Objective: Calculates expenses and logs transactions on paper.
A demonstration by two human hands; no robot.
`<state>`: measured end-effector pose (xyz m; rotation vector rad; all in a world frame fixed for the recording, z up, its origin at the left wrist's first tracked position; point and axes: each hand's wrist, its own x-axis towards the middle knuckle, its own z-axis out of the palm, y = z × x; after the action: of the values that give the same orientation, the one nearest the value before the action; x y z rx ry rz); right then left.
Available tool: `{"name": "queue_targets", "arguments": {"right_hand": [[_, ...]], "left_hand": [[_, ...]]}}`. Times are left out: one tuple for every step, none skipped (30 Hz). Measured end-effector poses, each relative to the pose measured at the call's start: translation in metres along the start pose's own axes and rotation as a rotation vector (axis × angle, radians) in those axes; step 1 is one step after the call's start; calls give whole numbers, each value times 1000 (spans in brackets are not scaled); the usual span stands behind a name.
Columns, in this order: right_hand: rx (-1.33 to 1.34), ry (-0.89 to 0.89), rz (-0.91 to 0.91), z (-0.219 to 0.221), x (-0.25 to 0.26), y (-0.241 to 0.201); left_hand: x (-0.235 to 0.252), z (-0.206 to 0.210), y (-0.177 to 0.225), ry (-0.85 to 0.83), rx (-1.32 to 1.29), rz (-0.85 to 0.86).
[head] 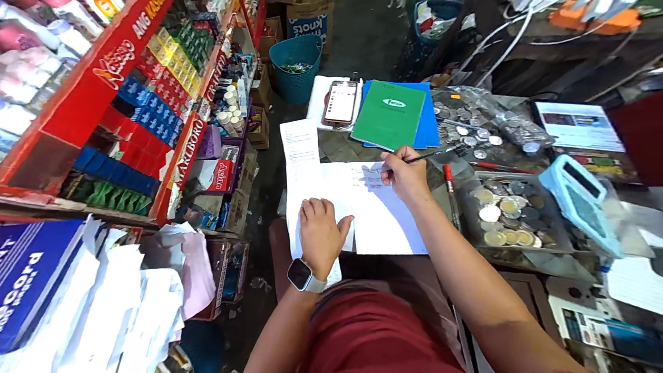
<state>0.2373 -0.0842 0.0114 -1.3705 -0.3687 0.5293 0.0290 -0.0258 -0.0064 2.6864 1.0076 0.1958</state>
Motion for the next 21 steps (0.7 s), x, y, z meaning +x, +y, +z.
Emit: {"name": "queue_targets", "arguments": {"right_hand": [[-7,-5,-22,-2,-3,-4],[-24,-7,-41,-3,-6,-8],[-44,-8,-56,-4,-8,-10],[-70,-10,-66,-5,-11,-12],[-98,-13,-74,-6,-13,-11],[-127,-20,-80,-7,-14,-9],[-159,-31,-82,-9,-16,-6],[-185,-42,-79,-10,-17,-2],[-204,-55,-73,-11,-17,1],[-216,-61,-69,-12,-18,3],[-225,-62,-69,-13,-18,4],[-230,-59,-71,-14,-19,4],[-235,-55,-72,-14,-19,3],[-243,-55,-72,-13,-20,2],[-256,-63,-73,-12,-22,3],[-279,-80,-74,-10,-23,5],[-312,-102,-67,-9,-24,9],[-341,-119,-61,-8,-24,16],[-355,-129,-61,-8,-24,22],[-361,-128,-65,-8,-23,27],[-362,-121,-74,-8,-23,29]], "left_hand": [[1,1,1,17,11,-3],[2,3,2,38,11,-7],[3,3,4,56,14,-15],[5,3,6,59,14,-29],[6,1,8,51,13,-45],[7,0,11,40,17,-62],[9,0,12,31,22,-76],[10,0,14,24,23,-86],[10,0,14,18,19,-94],[11,0,14,21,20,-97],[11,1,14,30,26,-96],[11,2,14,32,33,-97],[11,1,14,23,36,-100],[10,1,14,18,40,-102],[10,0,14,18,45,-102],[10,-1,14,6,51,-104],[11,-2,15,-9,58,-107],[11,-3,15,-18,61,-108],[11,-4,15,-21,61,-109],[10,-3,15,-15,63,-108],[10,-2,14,-3,66,-106]]}}
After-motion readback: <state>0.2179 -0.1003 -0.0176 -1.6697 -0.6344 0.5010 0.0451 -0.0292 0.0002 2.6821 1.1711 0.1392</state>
